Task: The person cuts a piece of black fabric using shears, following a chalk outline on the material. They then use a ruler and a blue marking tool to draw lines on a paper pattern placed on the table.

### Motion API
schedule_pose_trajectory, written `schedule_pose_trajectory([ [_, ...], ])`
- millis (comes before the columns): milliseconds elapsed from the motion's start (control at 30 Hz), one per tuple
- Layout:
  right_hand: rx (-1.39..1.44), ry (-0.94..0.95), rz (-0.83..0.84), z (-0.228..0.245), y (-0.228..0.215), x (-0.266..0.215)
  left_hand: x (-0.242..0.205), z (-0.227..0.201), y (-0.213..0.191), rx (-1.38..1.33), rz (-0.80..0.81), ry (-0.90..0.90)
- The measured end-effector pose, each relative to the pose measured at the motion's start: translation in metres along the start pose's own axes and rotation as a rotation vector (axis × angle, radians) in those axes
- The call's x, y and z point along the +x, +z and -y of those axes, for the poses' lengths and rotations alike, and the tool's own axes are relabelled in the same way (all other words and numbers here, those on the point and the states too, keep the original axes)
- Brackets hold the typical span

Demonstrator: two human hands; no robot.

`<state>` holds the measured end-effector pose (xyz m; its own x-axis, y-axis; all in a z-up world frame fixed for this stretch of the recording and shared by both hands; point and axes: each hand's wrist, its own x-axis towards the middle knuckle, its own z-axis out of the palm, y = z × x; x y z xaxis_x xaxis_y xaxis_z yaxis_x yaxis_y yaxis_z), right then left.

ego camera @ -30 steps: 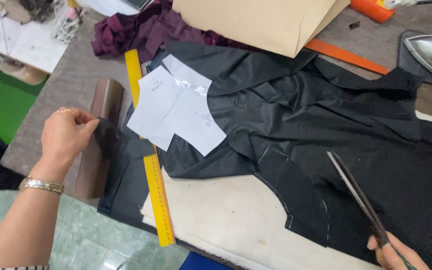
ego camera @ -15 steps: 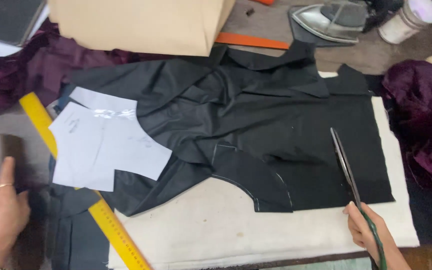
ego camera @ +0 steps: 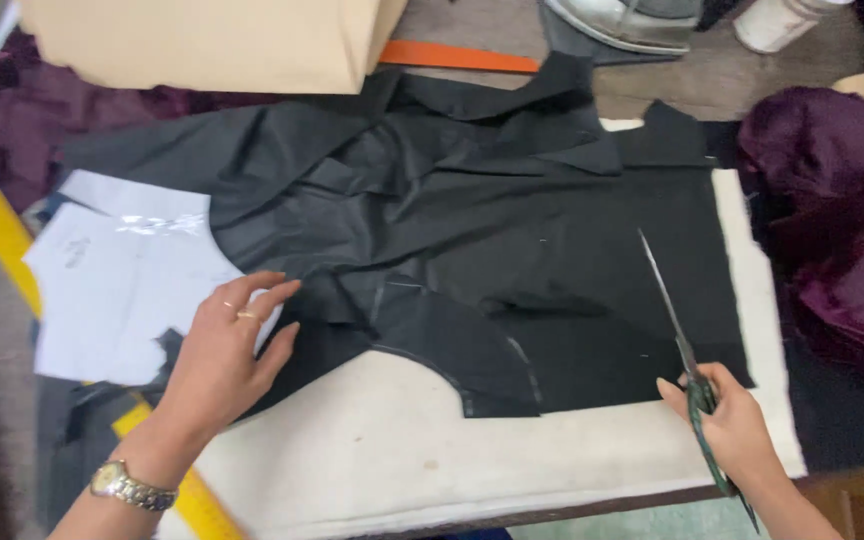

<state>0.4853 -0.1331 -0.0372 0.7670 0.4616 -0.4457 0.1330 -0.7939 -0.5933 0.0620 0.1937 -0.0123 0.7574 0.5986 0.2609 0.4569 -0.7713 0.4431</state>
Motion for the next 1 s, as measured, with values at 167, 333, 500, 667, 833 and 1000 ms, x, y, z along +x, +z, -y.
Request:
schedule_pose_trajectory([
  [167, -0.359, 0.088, -0.155, -0.004, -0.042, 0.032, 0.022, -0.02, 0.02, -0.033, 0.077, -0.115],
  [333, -0.376, 0.089, -0.174, -0.017, -0.085, 0.063, 0.018, -0.033, 0.043, -0.018, 0.03, -0.076],
  [500, -0.431, -0.055, -0.151, -0.054, -0.104, 0.104, 0.009, -0.047, 0.059, 0.031, 0.103, -0.287],
  [667, -0.54, -0.15, -0.095, -0.08, -0.099, 0.13, -0.004, -0.047, 0.059, 0.117, 0.103, -0.287],
  [833, -0.805, -0.768, -0.193, -0.044, -0.077, 0.081, -0.036, -0.031, 0.059, 0.258, 0.107, -0.347],
  [1000, -0.726, -1.299, 0.164, -0.051, -0.026, 0.057, -0.044, -0.031, 0.054, 0.361, 0.062, -0.36],
])
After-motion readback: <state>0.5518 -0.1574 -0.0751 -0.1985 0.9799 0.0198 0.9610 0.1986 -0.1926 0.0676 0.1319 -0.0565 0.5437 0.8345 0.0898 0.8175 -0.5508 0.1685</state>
